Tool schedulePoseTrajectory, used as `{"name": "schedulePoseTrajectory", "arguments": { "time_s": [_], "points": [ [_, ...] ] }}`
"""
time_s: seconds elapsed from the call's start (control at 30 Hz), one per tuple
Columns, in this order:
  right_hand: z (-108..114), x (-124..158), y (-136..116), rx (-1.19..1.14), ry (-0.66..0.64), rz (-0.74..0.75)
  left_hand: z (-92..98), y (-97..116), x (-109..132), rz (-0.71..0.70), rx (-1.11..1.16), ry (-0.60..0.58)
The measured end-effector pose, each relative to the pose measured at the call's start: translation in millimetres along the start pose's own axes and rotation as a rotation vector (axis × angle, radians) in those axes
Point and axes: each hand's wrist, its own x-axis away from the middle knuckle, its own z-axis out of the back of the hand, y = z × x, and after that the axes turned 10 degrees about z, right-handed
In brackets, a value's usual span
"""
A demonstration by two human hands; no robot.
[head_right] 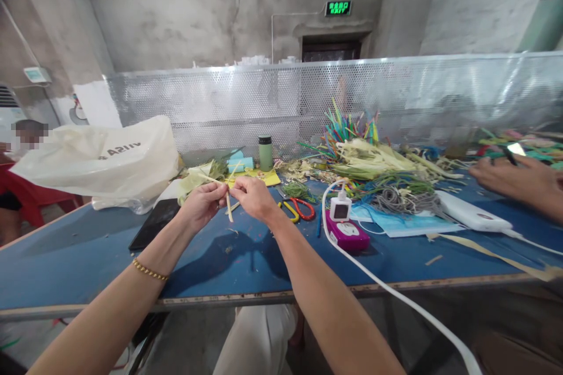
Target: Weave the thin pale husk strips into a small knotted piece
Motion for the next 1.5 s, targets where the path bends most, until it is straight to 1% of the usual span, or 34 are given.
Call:
{"name": "schedulePoseTrajectory", "arguments": {
  "time_s": [0.17,0.27,0.37,0.47,0.53,0.63,0.67,0.7,0.73,0.8,0.87,0.9,1.03,1.1,1.23,1.37,1.5],
  "points": [
    [-2,0,2,-0.001,0.029,-0.007,1.9,2,0,-0.019,0.023,-0.003],
    [-3,1,4,0.019,0.077,-0.014,3.4,4,0,-0.036,0.0,-0.037],
    [-3,1,5,0.032,0.096,-0.029,4.2,4,0,-0.058,-0.027,-0.058],
    [0,1,9,0.063,0.094,-0.026,4.7,3,-2,-0.104,-0.097,-0.021],
    [4,0,12,0.137,0.156,-0.009,4.9,1,-2,-0.134,-0.186,0.013],
    [8,-1,14,0.317,0.333,0.043,4.5,-3,-3,-0.171,-0.349,0.041],
    [9,-1,13,0.352,0.361,0.072,4.1,-4,-3,-0.182,-0.41,0.049],
    [9,0,12,0.359,0.358,0.108,3.7,-5,-3,-0.192,-0.474,0.059],
    [9,0,10,0.346,0.327,0.145,3.2,-6,-2,-0.202,-0.539,0.068],
    [7,0,6,0.311,0.202,0.182,2.4,-7,-2,-0.224,-0.661,0.073],
    [5,0,3,0.275,0.091,0.169,1.9,-7,-1,-0.234,-0.745,0.061],
    [4,0,3,0.242,0.066,0.148,1.9,-7,-1,-0.229,-0.759,0.046],
    [7,-1,2,-0.001,0.07,0.028,3.5,-7,0,-0.16,-0.668,-0.036],
    [10,-1,2,-0.076,0.067,-0.015,4.2,-7,0,-0.142,-0.628,-0.052],
    [11,-1,3,-0.169,0.09,-0.031,2.4,-6,0,-0.153,-0.586,-0.069],
    [8,0,3,-0.303,0.151,-0.028,-1.8,-7,2,-0.158,-0.425,-0.059],
    [4,-1,3,-0.3,0.178,-0.009,-3.5,-9,2,-0.121,-0.303,-0.049]
  ]
}}
